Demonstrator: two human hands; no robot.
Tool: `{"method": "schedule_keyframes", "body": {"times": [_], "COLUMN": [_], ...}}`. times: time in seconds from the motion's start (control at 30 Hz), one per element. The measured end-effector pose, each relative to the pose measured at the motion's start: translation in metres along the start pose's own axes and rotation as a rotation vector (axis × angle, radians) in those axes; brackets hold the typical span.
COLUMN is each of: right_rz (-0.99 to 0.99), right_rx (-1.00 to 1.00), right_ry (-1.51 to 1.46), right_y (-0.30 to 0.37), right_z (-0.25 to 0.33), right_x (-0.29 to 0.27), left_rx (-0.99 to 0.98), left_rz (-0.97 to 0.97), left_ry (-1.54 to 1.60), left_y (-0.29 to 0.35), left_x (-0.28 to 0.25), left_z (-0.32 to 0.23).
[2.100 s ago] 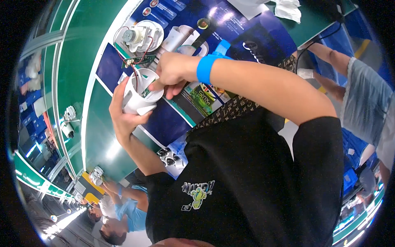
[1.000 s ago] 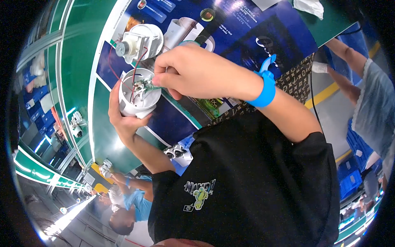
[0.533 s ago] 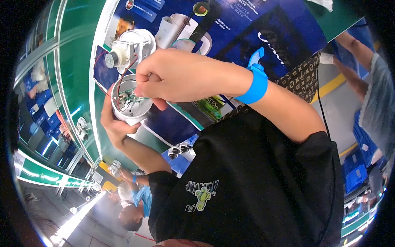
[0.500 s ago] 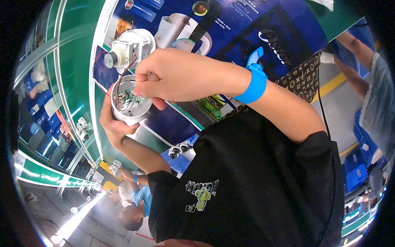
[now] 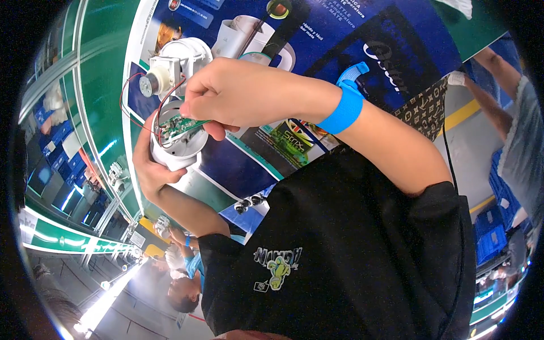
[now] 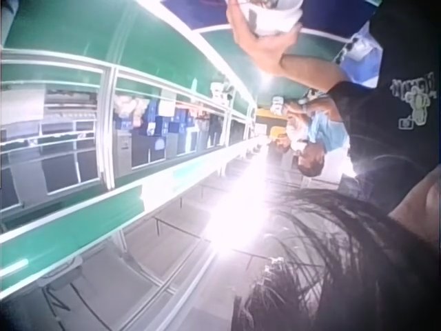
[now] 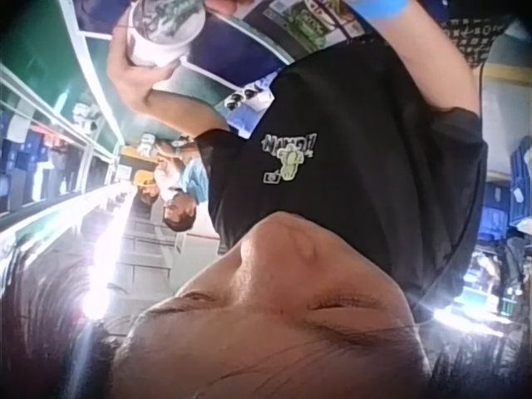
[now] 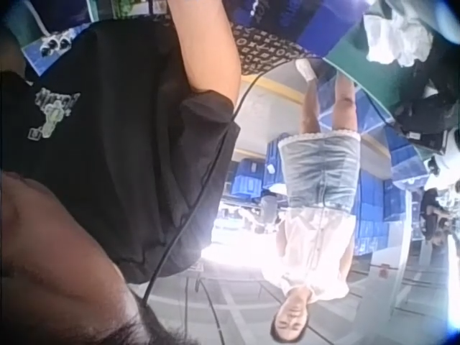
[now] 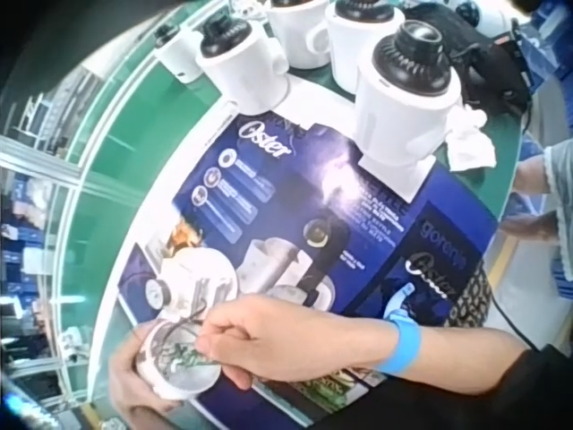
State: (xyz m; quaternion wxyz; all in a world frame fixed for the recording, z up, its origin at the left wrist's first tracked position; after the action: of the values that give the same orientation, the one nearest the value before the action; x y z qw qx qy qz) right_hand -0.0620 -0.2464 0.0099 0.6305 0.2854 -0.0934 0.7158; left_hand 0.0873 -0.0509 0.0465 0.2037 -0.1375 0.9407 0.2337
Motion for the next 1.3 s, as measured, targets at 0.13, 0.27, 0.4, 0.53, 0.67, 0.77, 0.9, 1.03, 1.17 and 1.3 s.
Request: {"method": "schedule_keyframes", "body": {"times": [0.13, 0.27, 0.4, 0.53, 0.67, 0.77, 0.9, 1.03, 1.17, 1.3], "right_rz": [-0.070, -0.381, -0.564, -0.504, -0.305, -0.174, -0.143, -0.296, -0.313, -0.286], "right_rx": [-0.085, -0.378, -0.602, -0.593, -0.247, -0.150, -0.216, -0.413, -0.357, -0.344], "right_ry": [-0.011, 0.299, 0.577, 0.407, 0.085, -0.037, -0.075, -0.010, -0.144, -0.163], "right_y": [0.002, 0.007, 0.005, -0.001, -0.003, -0.006, -0.007, -0.006, -0.003, -0.002], "right_z": [-0.010, -0.020, -0.026, -0.026, -0.020, -0.020, -0.021, -0.023, -0.023, -0.023], "right_x": [0.001, 0.006, 0.013, 0.010, 0.007, 0.005, 0.004, 0.003, 0.004, 0.003], "left_rx": [0.050, 0.144, 0.120, 0.158, 0.187, 0.289, 0.312, 0.307, 0.288, 0.255], "left_rz": [-0.071, -0.133, -0.131, -0.193, -0.268, -0.338, -0.380, -0.377, -0.327, -0.254], "left_ry": [-0.134, -0.168, -0.200, -0.258, -0.318, -0.395, -0.363, -0.259, -0.327, -0.259], "left_y": [0.002, 0.008, 0.007, 0.008, 0.005, 0.002, 0.000, 0.001, 0.001, 0.002], "left_x": [-0.001, 0.002, 0.007, 0.011, 0.015, 0.017, 0.019, 0.017, 0.016, 0.013], "left_z": [-0.001, 0.006, 0.000, 0.003, -0.004, -0.005, -0.003, 0.001, -0.004, 0.001]}}
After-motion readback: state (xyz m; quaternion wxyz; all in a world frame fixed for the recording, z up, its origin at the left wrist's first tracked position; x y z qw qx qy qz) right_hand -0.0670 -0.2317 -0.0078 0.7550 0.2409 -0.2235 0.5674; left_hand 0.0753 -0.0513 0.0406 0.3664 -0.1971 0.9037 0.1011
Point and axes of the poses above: each hand's wrist, its own y-axis away from the middle knuckle, its own x-axis out of the palm, z = x × y, the point moved 3 cm from there along -y, towards the middle knuckle, and after that the axes turned 4 degrees about z, right-handed, at the moved point
